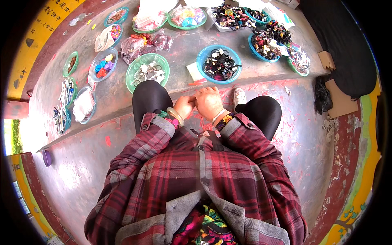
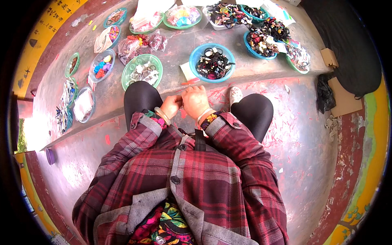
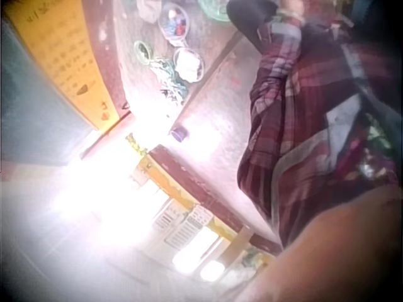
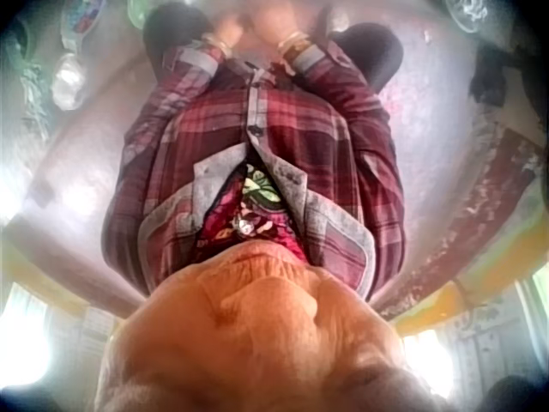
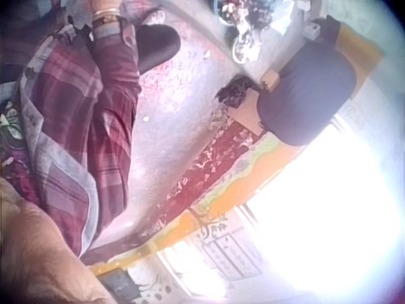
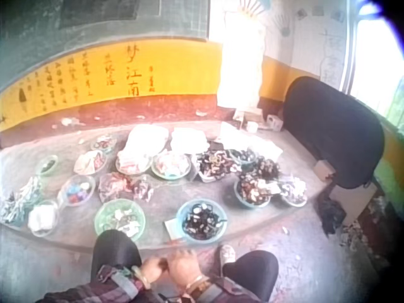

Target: The person sits on the floor and assembles keychains by hand. They pick up small metal rings and decorative charms from bowls, link them together, and place the finished keychains into a blue bowl.

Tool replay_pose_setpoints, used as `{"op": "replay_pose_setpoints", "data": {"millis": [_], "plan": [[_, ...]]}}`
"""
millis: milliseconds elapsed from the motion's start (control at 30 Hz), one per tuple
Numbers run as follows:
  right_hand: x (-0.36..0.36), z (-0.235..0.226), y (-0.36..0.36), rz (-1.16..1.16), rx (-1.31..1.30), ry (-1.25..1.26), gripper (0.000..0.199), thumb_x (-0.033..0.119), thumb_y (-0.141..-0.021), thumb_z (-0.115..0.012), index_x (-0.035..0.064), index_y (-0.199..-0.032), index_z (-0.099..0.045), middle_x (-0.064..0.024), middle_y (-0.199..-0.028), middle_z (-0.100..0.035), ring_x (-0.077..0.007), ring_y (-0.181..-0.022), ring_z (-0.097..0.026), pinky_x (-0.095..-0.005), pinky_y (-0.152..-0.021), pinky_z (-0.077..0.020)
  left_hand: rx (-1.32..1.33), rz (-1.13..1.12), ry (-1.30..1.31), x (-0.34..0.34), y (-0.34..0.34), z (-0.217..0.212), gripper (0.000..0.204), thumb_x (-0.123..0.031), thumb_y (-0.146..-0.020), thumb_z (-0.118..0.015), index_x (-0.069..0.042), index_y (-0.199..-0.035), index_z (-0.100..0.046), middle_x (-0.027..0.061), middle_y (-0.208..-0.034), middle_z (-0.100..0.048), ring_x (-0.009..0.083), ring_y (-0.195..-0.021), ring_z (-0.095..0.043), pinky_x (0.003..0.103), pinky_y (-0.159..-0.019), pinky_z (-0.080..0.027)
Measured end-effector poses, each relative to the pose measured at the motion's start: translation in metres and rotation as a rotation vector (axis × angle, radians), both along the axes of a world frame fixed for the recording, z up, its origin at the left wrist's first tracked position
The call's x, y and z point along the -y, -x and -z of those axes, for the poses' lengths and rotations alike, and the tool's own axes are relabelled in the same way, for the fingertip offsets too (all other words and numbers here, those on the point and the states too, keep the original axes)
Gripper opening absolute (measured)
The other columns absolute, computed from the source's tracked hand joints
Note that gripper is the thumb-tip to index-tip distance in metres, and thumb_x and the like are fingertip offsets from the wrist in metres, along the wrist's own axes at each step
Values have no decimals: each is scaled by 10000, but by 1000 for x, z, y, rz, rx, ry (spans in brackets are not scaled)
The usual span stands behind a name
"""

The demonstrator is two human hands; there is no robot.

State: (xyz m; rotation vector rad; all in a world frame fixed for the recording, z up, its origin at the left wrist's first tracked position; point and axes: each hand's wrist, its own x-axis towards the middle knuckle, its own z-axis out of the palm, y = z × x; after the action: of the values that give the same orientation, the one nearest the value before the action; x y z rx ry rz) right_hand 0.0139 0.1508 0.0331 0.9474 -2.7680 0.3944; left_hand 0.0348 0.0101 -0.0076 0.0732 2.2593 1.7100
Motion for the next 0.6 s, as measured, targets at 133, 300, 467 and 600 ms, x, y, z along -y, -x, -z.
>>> {"op": "replay_pose_setpoints", "data": {"millis": [133, 300, 467, 600], "plan": [[-1, -6, -1, 34, 54, 81, 103, 175, -667, -569, 75, -694, -576, -80, -761, -573, -262, -777, -546, -396, -696, -383, -4, -36, -68, 2, 4, 23, 176, -17, -803, -471, 43, -910, -597, 27, -742, -589, 81, -699, -499, 237, -634, -411], [-5, 7, 8, 169, 315, 403, 132, 147, -691, -558, 27, -717, -607, -88, -745, -612, -259, -725, -588, -387, -667, -438, 70, -29, -158, 3, 7, 16, 179, -21, -841, -467, 63, -940, -590, 32, -818, -597, 81, -734, -528, 213, -659, -430], [-17, 35, 25, 133, 828, 874, 147, 86, -724, -584, -12, -821, -634, -94, -727, -637, -119, -668, -590, -259, -625, -462, -40, -123, -305, 2, 8, 22, 196, -106, -854, -498, 43, -937, -595, 45, -775, -605, 79, -713, -521, 224, -654, -433], [-22, 11, 28, 252, 791, 881, 143, 104, -722, -577, 16, -812, -645, -98, -722, -633, -147, -655, -600, -274, -619, -461, -144, -164, -240, 2, 8, 19, 202, -143, -853, -514, 25, -929, -597, 46, -722, -600, 68, -673, -493, 234, -621, -422]]}}
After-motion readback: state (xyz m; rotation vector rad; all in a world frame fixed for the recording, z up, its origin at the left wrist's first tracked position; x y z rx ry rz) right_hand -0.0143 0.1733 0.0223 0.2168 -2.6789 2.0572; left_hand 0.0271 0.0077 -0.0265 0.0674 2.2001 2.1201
